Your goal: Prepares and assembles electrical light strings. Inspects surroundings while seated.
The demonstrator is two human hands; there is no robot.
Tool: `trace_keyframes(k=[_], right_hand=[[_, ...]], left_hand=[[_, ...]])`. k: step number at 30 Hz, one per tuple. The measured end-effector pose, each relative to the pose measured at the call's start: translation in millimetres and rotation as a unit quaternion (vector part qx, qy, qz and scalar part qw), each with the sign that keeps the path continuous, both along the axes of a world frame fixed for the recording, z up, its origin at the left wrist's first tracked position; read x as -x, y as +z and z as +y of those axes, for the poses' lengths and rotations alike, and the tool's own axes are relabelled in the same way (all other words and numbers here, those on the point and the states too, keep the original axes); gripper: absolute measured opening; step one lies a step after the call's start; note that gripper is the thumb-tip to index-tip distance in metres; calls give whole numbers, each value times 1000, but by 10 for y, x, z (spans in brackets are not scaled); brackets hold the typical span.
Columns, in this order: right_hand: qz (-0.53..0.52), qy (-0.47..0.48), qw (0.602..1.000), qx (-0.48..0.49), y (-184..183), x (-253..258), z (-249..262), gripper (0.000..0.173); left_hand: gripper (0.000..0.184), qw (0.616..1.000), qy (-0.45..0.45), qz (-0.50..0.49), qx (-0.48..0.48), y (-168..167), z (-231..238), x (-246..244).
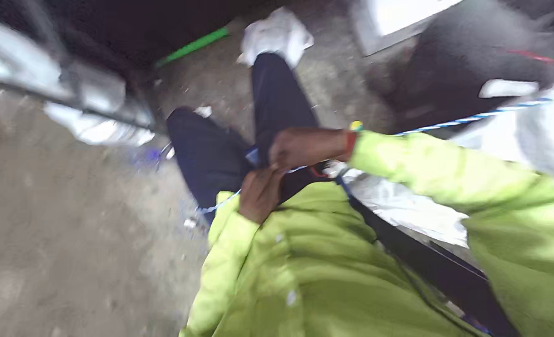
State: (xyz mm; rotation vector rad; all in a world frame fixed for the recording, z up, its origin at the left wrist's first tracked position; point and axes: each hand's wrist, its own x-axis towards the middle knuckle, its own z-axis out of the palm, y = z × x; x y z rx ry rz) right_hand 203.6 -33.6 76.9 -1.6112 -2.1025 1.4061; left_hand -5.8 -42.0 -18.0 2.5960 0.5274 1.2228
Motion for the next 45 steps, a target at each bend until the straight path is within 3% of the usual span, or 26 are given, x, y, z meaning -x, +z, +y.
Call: trace_keyframes(k=[4, 7, 10, 15, 23, 26, 29, 32, 36, 39, 42, 45], right_hand=[[-77, -21, 997, -17, 123, 94, 14, 20], [51, -93, 989, -99, -7, 46, -80, 17], [136, -142, 972, -126, 3, 2, -321, 24], [74, -75, 973, -204, -279, -1, -485, 20], [1, -13, 959, -284, -235, 14, -459, 25], [-35, -23, 964, -264, -188, 16, -471, 21], [-57, -54, 948, -307, -248, 0, -481, 14], [-27, -81, 932, -353, -366, -42, -419, 16], [-15, -61, 919, -388, -399, -72, -414, 22], [-32, -50, 906, -419, -432, -43, -445, 23], [-30, -65, 902, -426, -453, -34, -467, 21], [-2, -103, 901, -421, -476, -28, -498, 21]], left_hand=[[15, 999, 18, 38, -10, 80, -8, -41], [22, 996, 74, 50, 16, 71, 55, -4], [23, 992, 99, 29, 78, 92, 53, 6], [24, 992, 92, 18, 86, 104, 27, 4], [19, 987, 77, -30, 141, 125, 26, 32], [18, 983, 67, -1, 169, 150, 32, 4], [19, 968, 51, 0, 247, 208, 38, -48], [11, 900, 38, -44, 433, 299, 72, -54], [14, 661, -22, -117, 741, 399, 149, 13], [19, 537, -104, -156, 823, 359, 201, 79], [20, 506, -122, -169, 837, 350, 210, 93], [20, 524, -109, -170, 828, 367, 189, 72]])
